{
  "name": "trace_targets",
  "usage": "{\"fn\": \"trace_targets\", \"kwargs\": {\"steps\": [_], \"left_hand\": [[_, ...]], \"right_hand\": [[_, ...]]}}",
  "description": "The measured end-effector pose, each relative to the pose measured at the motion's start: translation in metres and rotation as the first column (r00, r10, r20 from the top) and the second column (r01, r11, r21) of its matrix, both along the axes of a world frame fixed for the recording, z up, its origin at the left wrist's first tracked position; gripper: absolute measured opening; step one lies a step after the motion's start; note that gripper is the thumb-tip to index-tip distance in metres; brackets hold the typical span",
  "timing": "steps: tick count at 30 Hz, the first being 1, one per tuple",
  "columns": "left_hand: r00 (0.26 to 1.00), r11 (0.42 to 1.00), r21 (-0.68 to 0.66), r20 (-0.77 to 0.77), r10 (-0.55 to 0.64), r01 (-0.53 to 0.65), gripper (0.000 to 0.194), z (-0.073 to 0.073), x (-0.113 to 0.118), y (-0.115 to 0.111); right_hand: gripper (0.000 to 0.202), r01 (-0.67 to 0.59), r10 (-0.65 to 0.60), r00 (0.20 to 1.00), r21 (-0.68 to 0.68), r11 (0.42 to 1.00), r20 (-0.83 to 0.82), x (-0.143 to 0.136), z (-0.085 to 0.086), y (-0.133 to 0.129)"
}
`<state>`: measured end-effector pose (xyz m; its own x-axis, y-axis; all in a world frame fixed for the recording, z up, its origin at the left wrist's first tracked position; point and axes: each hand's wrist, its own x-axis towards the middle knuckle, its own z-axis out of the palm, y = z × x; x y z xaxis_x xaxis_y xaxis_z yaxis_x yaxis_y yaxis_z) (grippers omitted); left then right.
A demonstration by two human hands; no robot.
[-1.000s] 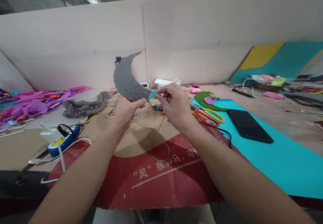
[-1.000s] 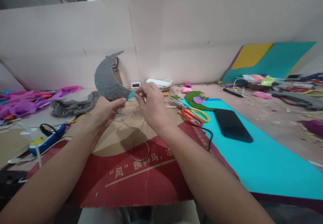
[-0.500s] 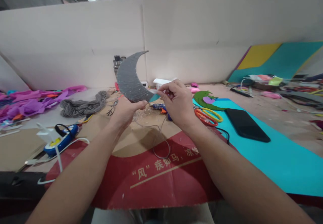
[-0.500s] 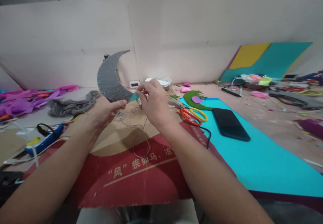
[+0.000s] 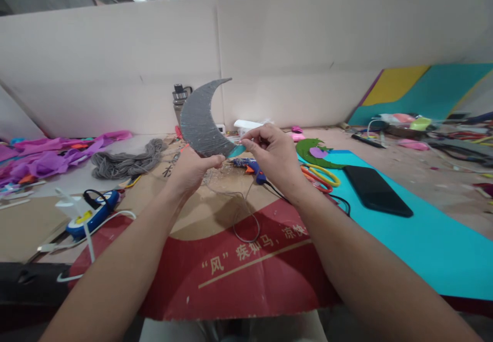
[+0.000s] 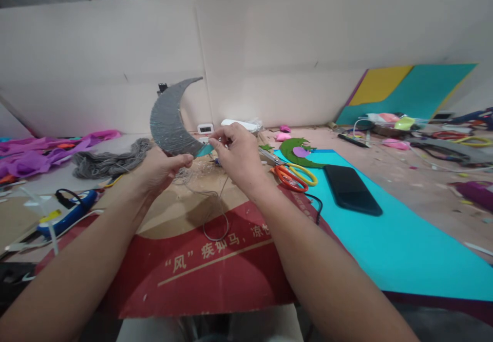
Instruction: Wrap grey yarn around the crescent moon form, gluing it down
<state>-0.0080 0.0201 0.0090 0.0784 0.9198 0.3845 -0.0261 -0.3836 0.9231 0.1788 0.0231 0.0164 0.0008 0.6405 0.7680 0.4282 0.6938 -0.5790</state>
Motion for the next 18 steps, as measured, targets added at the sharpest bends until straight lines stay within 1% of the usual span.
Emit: {"fn": "trace_targets", "kwargs": {"steps": [3,5,7,9,10,11,12,14,15,16,17,18], "left_hand": [[1.0,1.0,-0.012,-0.019,-0.007,0.007,0.027,0.0,-0.001,0.001],[0.999,1.0,-0.009,-0.03,-0.021,0.02,0.03,0.001,-0.001,0.001],[0.999,0.999,0.005,-0.03,-0.038,0.038,0.037,0.002,-0.002,0.001],[0.997,0.998,0.004,-0.029,-0.068,0.068,0.04,0.003,-0.002,0.0],[0.995,0.996,-0.006,-0.027,-0.091,0.091,0.04,0.004,-0.003,0.0],[0.992,0.992,-0.02,-0.025,-0.122,0.121,0.039,0.005,-0.003,-0.001],[0.987,0.987,-0.037,-0.023,-0.158,0.157,0.038,0.006,-0.004,-0.002],[0.972,0.969,-0.082,-0.015,-0.235,0.233,0.035,0.008,-0.004,-0.004],[0.962,0.957,-0.111,-0.011,-0.273,0.27,0.034,0.009,-0.004,-0.005],[0.951,0.942,-0.143,-0.008,-0.308,0.303,0.033,0.009,-0.004,-0.006],[0.942,0.927,-0.178,-0.002,-0.337,0.331,0.032,0.01,-0.004,-0.007],[0.934,0.913,-0.209,0.009,-0.357,0.351,0.032,0.009,-0.003,-0.007]], "right_hand": [[0.004,-0.003,0.003,1.0,-0.029,1.0,-0.015,0.0,0.0,-0.001],[0.005,-0.032,0.029,0.999,-0.074,0.997,-0.036,0.0,0.001,-0.001],[0.008,-0.102,0.092,0.993,-0.154,0.983,-0.072,0.001,0.002,0.0],[0.011,-0.211,0.183,0.975,-0.258,0.943,-0.128,0.003,0.003,0.002],[0.014,-0.276,0.232,0.958,-0.321,0.906,-0.167,0.005,0.004,0.003],[0.016,-0.346,0.283,0.935,-0.385,0.855,-0.212,0.007,0.005,0.003],[0.019,-0.418,0.334,0.907,-0.448,0.791,-0.257,0.009,0.006,0.003],[0.024,-0.543,0.426,0.839,-0.548,0.636,-0.337,0.014,0.008,0.003],[0.026,-0.589,0.468,0.805,-0.581,0.562,-0.364,0.016,0.008,0.003],[0.029,-0.619,0.503,0.777,-0.6,0.506,-0.378,0.018,0.008,0.004],[0.03,-0.635,0.529,0.759,-0.612,0.472,-0.379,0.019,0.007,0.004],[0.03,-0.637,0.544,0.753,-0.618,0.461,-0.37,0.019,0.006,0.005]]}}
